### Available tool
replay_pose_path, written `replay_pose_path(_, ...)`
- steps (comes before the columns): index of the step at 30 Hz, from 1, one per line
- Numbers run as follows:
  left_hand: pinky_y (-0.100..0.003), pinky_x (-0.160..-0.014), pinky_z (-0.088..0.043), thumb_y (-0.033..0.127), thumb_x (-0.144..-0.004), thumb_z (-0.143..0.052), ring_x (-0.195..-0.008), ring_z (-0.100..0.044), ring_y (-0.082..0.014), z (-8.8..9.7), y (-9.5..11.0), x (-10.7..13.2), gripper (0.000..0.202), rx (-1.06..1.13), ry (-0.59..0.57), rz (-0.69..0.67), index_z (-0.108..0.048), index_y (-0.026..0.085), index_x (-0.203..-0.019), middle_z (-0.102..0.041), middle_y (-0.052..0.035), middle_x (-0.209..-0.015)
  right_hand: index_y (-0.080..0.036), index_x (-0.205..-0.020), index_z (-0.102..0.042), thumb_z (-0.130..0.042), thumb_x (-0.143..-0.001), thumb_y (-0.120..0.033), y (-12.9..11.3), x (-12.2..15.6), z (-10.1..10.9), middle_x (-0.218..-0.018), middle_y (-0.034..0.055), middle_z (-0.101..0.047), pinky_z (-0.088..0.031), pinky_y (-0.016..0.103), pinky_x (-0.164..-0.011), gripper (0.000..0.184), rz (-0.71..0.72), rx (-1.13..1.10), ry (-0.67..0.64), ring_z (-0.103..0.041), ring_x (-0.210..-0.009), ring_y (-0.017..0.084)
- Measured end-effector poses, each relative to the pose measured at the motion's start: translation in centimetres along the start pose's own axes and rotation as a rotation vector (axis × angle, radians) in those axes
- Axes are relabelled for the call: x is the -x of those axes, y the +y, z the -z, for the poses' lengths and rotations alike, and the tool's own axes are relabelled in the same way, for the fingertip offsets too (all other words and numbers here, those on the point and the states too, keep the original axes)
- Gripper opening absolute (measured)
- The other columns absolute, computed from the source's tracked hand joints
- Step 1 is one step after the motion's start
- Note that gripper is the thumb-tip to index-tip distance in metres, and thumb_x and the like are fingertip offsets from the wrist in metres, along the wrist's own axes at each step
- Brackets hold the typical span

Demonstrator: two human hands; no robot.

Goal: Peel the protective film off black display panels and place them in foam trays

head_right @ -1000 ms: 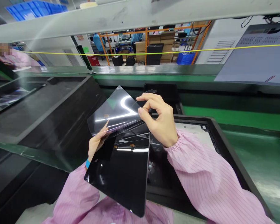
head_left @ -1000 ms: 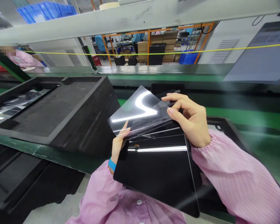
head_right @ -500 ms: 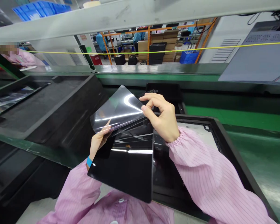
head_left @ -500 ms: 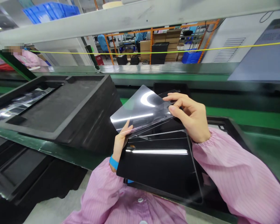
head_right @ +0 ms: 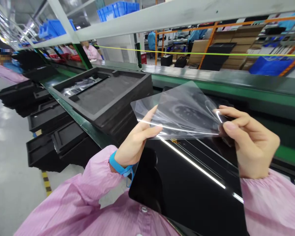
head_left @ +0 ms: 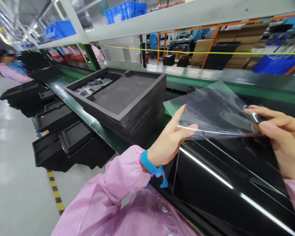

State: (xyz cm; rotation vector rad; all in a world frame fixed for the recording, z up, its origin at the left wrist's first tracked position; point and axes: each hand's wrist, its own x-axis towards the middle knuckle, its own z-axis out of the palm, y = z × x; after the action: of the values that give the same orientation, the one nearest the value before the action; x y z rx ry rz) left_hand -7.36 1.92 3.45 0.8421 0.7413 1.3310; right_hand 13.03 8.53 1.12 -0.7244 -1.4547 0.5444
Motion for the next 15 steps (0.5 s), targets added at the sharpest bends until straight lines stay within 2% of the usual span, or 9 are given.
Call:
replay_pose_path(3, -0.03, -0.101, -0.031, 0.011, -0.078, -0.058, -0.111, -0.056, -0.0192, 0.1, 0.0, 0.1, 0.07, 0.007, -0.014, -0.005, -0.03, 0.022, -0.142, -0.067, -0.0014, -0.108, -0.018, -0.055, -0.052, -0.066, -0.07, -0.026, -0.2, 0.0, 0.0, -0.094, 0.0082, -0.064, -0.035, 0.05, -0.098, 0.022, -0.007, -0.007, -0.001, -0.056, -0.103, 0.03)
replay_pose_path(5, -0.027, -0.093, -0.037, 0.013, -0.077, -0.06, -0.097, -0.06, -0.0156, 0.3, -0.2, -0.1, 0.071, -0.004, 0.008, 0.023, -0.031, 0.023, -0.141, -0.068, 0.0009, -0.1, -0.018, -0.056, -0.054, -0.067, -0.07, -0.027, -0.2, 0.0, 0.0, -0.096, 0.0084, -0.064, -0.034, 0.049, -0.099, 0.021, -0.061, -0.018, -0.004, -0.054, -0.106, 0.03)
replay_pose_path(7, -0.026, -0.083, -0.042, 0.011, -0.073, -0.063, -0.078, -0.061, -0.0119, 0.5, 0.0, -0.7, 0.072, -0.022, 0.02, 0.076, -0.035, 0.023, -0.138, -0.067, 0.0039, -0.086, -0.018, -0.055, -0.056, -0.071, -0.066, -0.03, -0.1, 0.0, 0.1, -0.102, 0.01, -0.063, -0.038, 0.047, -0.095, 0.022, -0.196, -0.036, -0.005, -0.053, -0.108, 0.031)
replay_pose_path(9, -0.026, -0.075, -0.044, 0.007, -0.069, -0.063, -0.066, -0.058, -0.0108, 0.7, 0.7, -1.4, 0.07, -0.04, -0.001, 0.109, -0.043, 0.022, -0.133, -0.064, 0.0056, -0.074, -0.019, -0.057, -0.058, -0.075, -0.061, -0.037, 0.0, -0.2, 0.4, -0.113, 0.0107, -0.059, -0.045, 0.046, -0.084, 0.025, -0.389, -0.062, -0.065, -0.055, -0.104, 0.033)
replay_pose_path(10, -0.026, -0.074, -0.045, 0.005, -0.067, -0.062, -0.064, -0.058, -0.0114, 0.8, 1.5, -1.8, 0.067, -0.052, -0.013, 0.11, -0.046, 0.021, -0.13, -0.064, 0.0055, -0.071, -0.02, -0.059, -0.059, -0.075, -0.059, -0.041, 0.1, -0.3, 0.6, -0.118, 0.0101, -0.057, -0.047, 0.044, -0.08, 0.027, -0.451, -0.08, -0.104, -0.056, -0.103, 0.034)
replay_pose_path(12, -0.028, -0.077, -0.046, 0.002, -0.067, -0.06, -0.071, -0.062, -0.0139, 0.8, 3.7, -2.4, 0.06, -0.088, -0.004, 0.073, -0.051, 0.018, -0.124, -0.066, 0.0033, -0.075, -0.024, -0.069, -0.062, -0.073, -0.061, -0.048, 0.3, -0.7, 1.1, -0.125, 0.0073, -0.052, -0.048, 0.041, -0.081, 0.028, -0.476, -0.073, -0.185, -0.054, -0.107, 0.032)
replay_pose_path(15, -0.029, -0.087, -0.045, 0.0, -0.074, -0.054, -0.091, -0.063, -0.0164, 1.2, 8.6, -3.0, 0.048, -0.125, 0.161, -0.108, -0.054, 0.015, -0.119, -0.069, 0.001, -0.09, -0.028, -0.084, -0.063, -0.067, -0.069, -0.053, 0.8, -1.0, 2.4, -0.121, 0.006, -0.055, -0.043, 0.037, -0.093, 0.029, -0.395, 0.033, -0.24, -0.05, -0.113, 0.028)
